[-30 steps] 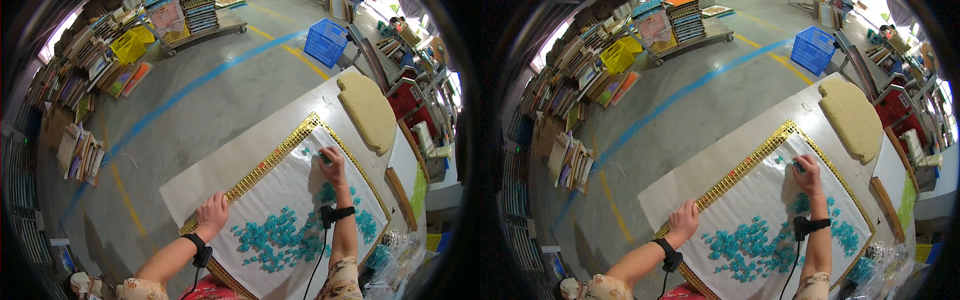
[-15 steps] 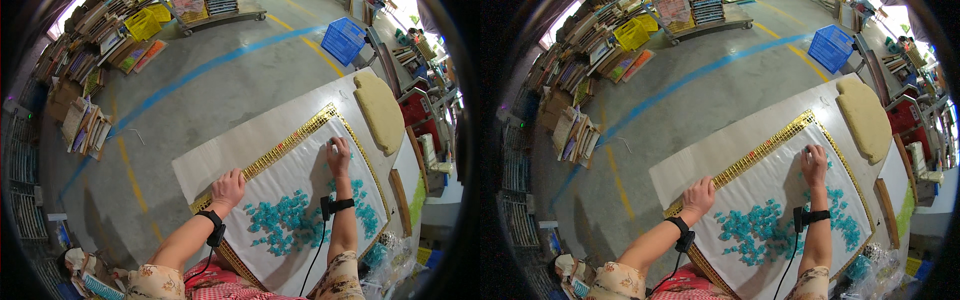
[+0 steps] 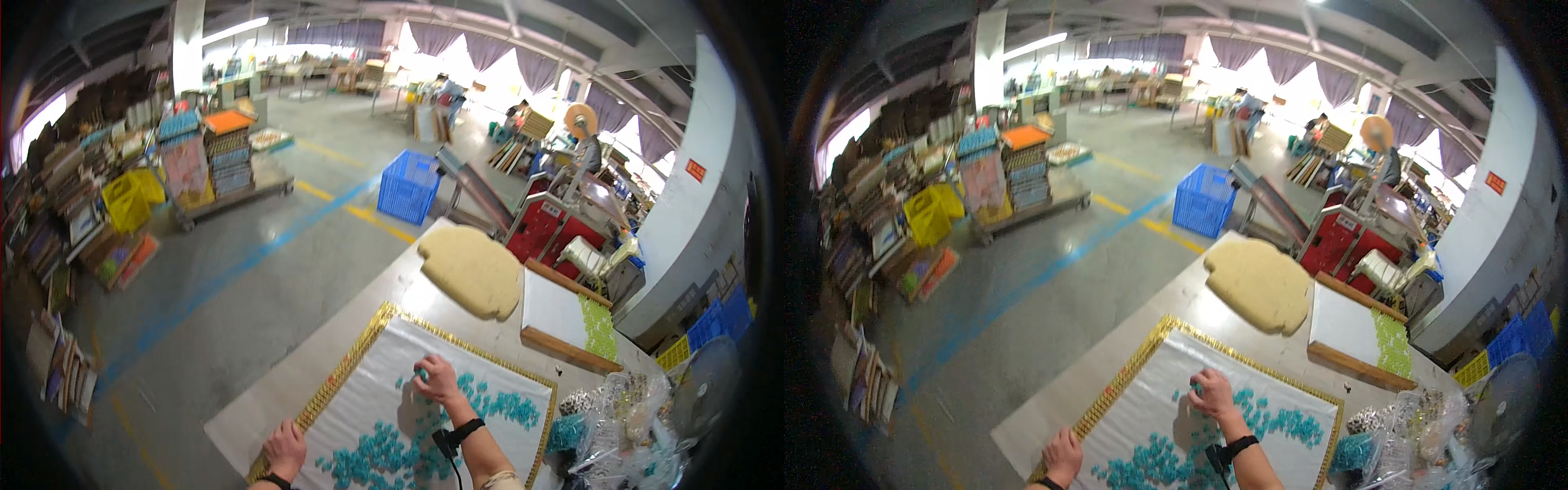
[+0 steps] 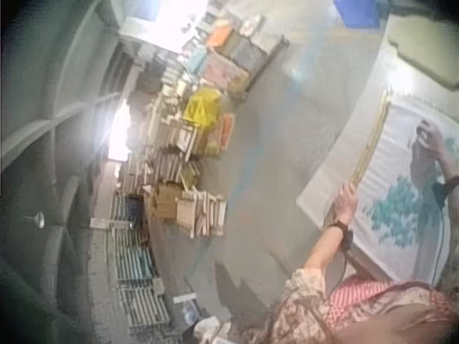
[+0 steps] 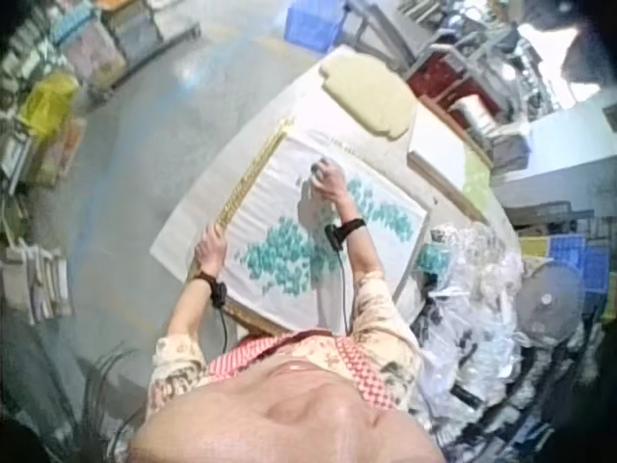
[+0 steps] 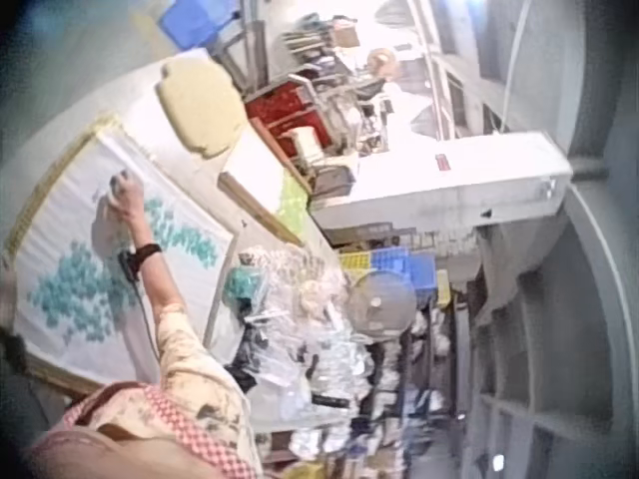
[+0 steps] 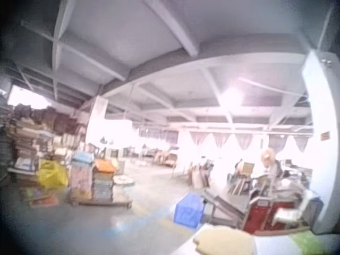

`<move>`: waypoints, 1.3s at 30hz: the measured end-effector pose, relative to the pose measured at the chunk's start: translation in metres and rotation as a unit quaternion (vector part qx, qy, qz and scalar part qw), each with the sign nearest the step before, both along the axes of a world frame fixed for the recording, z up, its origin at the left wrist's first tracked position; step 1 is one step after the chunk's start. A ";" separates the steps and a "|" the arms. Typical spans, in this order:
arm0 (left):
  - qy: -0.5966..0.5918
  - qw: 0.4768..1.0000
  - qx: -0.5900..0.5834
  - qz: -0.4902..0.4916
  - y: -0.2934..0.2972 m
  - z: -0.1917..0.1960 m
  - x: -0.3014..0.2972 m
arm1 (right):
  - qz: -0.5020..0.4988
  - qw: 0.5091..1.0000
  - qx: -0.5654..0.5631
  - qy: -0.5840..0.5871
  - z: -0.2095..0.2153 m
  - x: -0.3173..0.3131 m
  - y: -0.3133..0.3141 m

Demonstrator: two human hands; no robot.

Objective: Arranging small star-shaped plastic components on a tray and then collecting them into a container.

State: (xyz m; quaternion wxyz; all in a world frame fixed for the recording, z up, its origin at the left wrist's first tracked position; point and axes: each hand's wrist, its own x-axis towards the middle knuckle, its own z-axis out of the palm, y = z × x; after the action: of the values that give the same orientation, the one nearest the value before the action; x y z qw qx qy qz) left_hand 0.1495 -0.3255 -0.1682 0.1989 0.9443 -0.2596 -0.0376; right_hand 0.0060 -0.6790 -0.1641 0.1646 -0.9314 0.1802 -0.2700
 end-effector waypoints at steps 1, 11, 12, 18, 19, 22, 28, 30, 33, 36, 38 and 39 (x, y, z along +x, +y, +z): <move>0.044 0.999 0.019 0.013 -0.001 0.001 0.000 | -0.008 1.000 -0.007 -0.014 0.002 0.002 -0.003; 0.022 1.000 0.014 0.009 0.003 0.001 -0.003 | -0.051 0.979 0.104 0.169 -0.001 0.012 -0.022; 0.026 0.999 0.018 0.013 0.004 0.002 -0.003 | -0.080 0.981 0.115 0.133 -0.002 0.013 -0.023; 0.083 0.995 0.057 0.015 0.001 0.011 -0.001 | -0.190 0.981 -0.039 0.012 -0.012 0.030 -0.028; 0.078 0.995 0.055 0.021 0.000 0.012 -0.002 | -0.210 0.977 -0.035 0.015 -0.014 0.033 -0.025; 0.071 0.996 0.054 0.028 -0.002 0.014 -0.002 | -0.205 0.978 -0.019 0.043 -0.021 0.040 -0.011; 0.077 0.997 0.020 0.017 0.000 0.020 -0.003 | -0.127 0.986 -0.009 0.110 -0.022 0.035 0.018; 0.080 0.997 -0.003 0.006 0.000 0.023 -0.003 | -0.115 0.988 -0.002 0.100 -0.018 0.035 0.027; 0.120 0.991 0.055 0.008 -0.001 0.025 -0.002 | -0.115 0.989 -0.006 0.096 -0.012 0.036 0.039; 0.101 0.993 0.065 0.023 0.001 0.023 -0.003 | -0.103 0.988 -0.063 0.098 -0.009 0.035 0.047; 0.078 0.996 0.030 0.015 0.001 0.022 -0.003 | -0.091 0.988 -0.068 0.109 -0.009 0.031 0.048; 0.075 0.996 0.038 0.003 0.001 0.022 -0.002 | -0.078 0.984 -0.061 0.147 -0.011 0.025 0.051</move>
State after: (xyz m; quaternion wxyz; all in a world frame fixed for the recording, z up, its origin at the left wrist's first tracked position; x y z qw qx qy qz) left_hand 0.1470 -0.3247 -0.1464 0.1819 0.9464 -0.2399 -0.1174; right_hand 0.0314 -0.6278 -0.1747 0.0576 -0.9523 0.2580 -0.1523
